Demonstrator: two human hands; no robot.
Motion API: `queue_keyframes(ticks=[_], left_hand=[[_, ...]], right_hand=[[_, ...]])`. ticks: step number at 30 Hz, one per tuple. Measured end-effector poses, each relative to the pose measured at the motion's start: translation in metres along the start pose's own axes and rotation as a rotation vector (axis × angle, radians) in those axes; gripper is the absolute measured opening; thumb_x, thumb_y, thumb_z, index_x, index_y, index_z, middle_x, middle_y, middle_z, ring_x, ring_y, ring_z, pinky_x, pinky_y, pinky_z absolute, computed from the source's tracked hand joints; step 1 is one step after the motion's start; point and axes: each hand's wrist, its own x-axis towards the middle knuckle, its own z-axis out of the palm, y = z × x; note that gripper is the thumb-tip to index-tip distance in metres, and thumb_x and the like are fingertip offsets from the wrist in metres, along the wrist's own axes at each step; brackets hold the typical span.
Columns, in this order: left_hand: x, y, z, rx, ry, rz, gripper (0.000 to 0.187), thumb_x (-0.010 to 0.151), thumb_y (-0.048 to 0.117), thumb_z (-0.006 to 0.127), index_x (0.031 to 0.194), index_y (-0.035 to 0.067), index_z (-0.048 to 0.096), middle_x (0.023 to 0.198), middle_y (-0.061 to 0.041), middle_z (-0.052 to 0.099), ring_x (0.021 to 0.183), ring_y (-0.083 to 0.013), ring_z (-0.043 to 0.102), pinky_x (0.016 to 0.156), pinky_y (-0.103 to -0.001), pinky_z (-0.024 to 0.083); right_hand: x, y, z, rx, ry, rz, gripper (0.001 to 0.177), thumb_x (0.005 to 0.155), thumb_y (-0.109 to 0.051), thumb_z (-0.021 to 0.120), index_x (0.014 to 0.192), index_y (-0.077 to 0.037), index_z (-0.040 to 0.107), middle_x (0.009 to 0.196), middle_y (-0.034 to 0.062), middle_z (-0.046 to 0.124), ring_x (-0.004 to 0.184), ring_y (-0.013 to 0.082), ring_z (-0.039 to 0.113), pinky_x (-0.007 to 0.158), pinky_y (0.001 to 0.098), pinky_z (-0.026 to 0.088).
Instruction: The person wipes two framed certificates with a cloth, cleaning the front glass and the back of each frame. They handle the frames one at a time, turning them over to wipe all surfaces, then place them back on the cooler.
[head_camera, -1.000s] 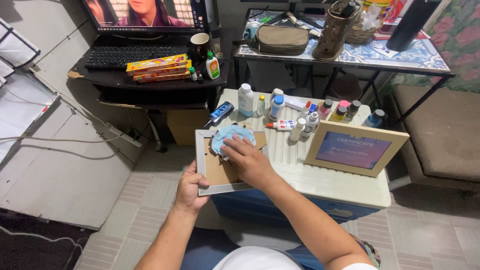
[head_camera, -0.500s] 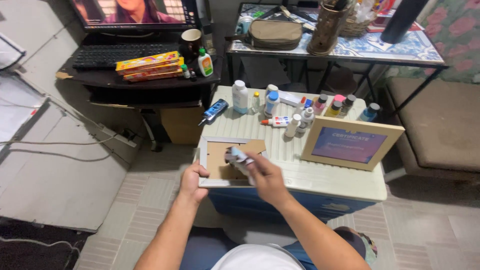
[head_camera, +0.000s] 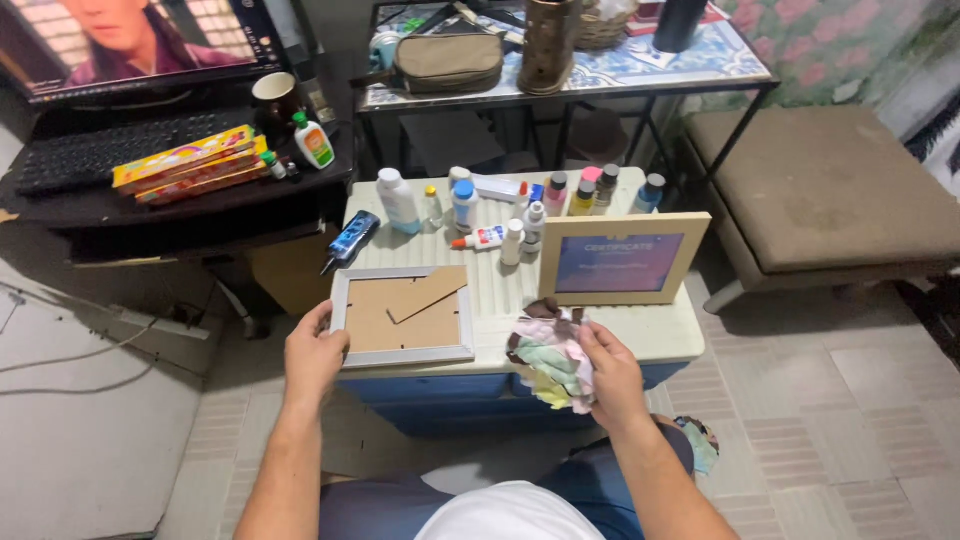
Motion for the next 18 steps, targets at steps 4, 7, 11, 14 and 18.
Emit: queue_keyframes(ticks=[4,7,11,14,18], left_hand=[[-0.008,0.017,0.004,-0.143,-0.022,-0.028,0.07,0.06,-0.009,0.052,0.129,-0.01,0.037,0.124,-0.033,0.042,0.116,-0.042,0.041,0.096,-0.045,0.036],[0.002,0.007,0.008,-0.099,-0.059,-0.068,0.079,0.062,-0.006,0.056,0.136,-0.006,0.026,0.129,-0.03,0.038,0.119,-0.0412,0.037,0.097,-0.046,0.035],[0.007,0.003,0.016,0.19,-0.064,-0.062,0.087,0.063,0.007,0.064,0.138,-0.001,0.023,0.126,-0.027,0.045,0.118,-0.0368,0.041,0.095,-0.046,0.038],[0.01,0.0,0.025,0.304,-0.081,-0.028,0.089,0.064,0.015,0.066,0.14,0.001,0.021,0.126,-0.025,0.046,0.119,-0.0362,0.042,0.097,-0.046,0.037],[-0.025,0.041,0.05,0.243,-0.028,0.243,0.067,0.066,0.013,0.067,0.126,-0.002,0.043,0.116,-0.028,0.051,0.106,-0.044,0.049,0.087,-0.049,0.043]], right_hand=[[0.003,-0.007,-0.026,0.057,0.051,0.006,0.02,0.087,-0.016,0.055,0.101,-0.003,0.059,0.082,0.0154,0.065,0.073,0.0227,0.064,0.068,0.0372,0.053],[0.002,-0.019,-0.035,0.097,0.108,0.0,0.016,0.09,-0.017,0.052,0.098,-0.004,0.058,0.083,0.0138,0.065,0.074,0.0216,0.064,0.071,0.0359,0.053],[-0.008,-0.039,-0.034,0.139,0.111,-0.021,0.018,0.093,-0.021,0.048,0.099,-0.006,0.055,0.083,0.0128,0.064,0.074,0.023,0.065,0.068,0.0373,0.054],[0.006,-0.033,-0.062,0.163,0.122,-0.074,0.019,0.093,-0.022,0.048,0.1,-0.005,0.055,0.085,0.0129,0.064,0.076,0.0228,0.065,0.071,0.0386,0.054],[0.008,-0.041,-0.068,0.223,0.115,-0.092,0.023,0.094,-0.024,0.047,0.104,-0.005,0.056,0.093,0.0165,0.063,0.083,0.0281,0.065,0.075,0.0448,0.053]])
